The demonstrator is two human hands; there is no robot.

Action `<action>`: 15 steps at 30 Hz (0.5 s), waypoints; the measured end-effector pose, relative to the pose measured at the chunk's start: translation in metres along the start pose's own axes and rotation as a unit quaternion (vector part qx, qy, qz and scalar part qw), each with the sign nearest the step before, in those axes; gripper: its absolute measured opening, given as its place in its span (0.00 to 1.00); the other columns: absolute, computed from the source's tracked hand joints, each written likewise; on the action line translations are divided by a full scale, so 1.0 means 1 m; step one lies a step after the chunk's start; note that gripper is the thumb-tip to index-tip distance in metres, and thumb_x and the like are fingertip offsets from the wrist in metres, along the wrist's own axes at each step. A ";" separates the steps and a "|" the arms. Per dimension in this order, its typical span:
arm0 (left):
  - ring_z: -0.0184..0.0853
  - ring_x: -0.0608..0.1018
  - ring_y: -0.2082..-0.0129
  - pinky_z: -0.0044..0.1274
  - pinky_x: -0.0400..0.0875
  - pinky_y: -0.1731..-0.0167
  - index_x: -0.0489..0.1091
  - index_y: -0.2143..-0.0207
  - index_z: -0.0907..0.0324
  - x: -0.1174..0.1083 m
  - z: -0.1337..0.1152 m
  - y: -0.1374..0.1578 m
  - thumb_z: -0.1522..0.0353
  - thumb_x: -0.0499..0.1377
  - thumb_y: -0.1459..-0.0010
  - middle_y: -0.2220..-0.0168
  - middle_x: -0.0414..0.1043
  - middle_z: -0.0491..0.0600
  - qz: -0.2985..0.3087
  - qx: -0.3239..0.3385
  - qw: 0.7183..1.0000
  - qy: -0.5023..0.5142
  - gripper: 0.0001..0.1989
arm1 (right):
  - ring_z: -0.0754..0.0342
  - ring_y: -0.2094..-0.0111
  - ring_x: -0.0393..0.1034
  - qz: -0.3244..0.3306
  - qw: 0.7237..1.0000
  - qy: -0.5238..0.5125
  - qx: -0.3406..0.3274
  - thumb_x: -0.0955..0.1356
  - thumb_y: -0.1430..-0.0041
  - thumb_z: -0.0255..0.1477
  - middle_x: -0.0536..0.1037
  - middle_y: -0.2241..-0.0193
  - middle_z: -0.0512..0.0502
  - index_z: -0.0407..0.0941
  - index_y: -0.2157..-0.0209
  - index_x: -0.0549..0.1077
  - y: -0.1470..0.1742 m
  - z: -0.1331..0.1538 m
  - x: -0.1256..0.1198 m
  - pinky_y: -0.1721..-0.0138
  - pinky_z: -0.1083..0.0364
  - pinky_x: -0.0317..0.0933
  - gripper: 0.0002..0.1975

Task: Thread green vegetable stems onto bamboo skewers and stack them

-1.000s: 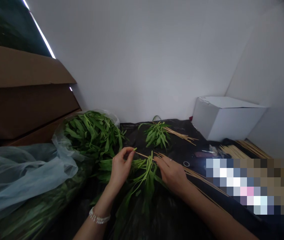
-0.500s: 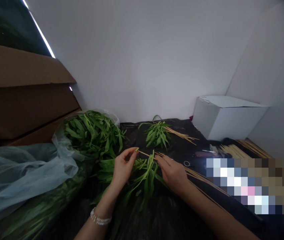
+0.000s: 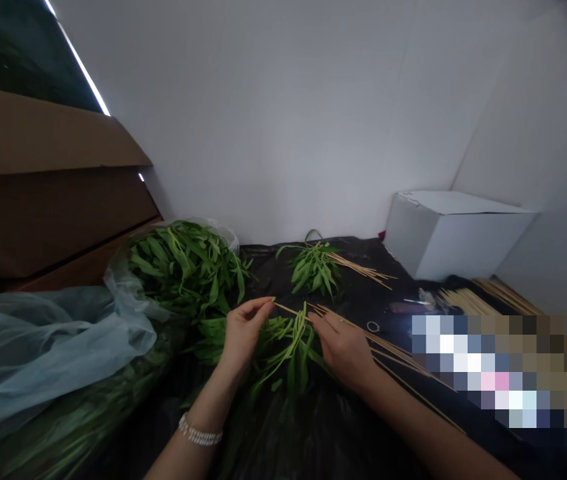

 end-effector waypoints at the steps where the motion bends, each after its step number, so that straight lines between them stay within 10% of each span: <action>1: 0.38 0.79 0.65 0.27 0.70 0.60 0.79 0.66 0.61 0.000 0.000 0.000 0.62 0.68 0.55 0.66 0.81 0.52 0.000 -0.005 1.000 0.005 0.14 | 0.51 0.64 0.72 0.005 1.000 -0.002 0.002 0.57 0.38 0.20 0.76 0.67 0.41 0.39 0.50 0.71 0.000 0.000 0.001 0.62 0.55 0.65 0.19; 15: 0.30 0.76 0.72 0.21 0.70 0.68 0.79 0.65 0.61 0.002 0.005 -0.002 0.64 0.71 0.58 0.71 0.79 0.49 0.026 -0.056 0.994 0.085 0.16 | 0.50 0.65 0.72 -0.001 1.000 -0.023 -0.001 0.57 0.37 0.21 0.75 0.68 0.41 0.38 0.50 0.71 0.001 0.002 0.002 0.63 0.55 0.65 0.18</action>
Point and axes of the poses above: each hand's wrist, its own y-axis away from the middle knuckle, its own x-axis out of the palm, z = x × y, the point moved 1 cm from there along -y, towards the middle knuckle
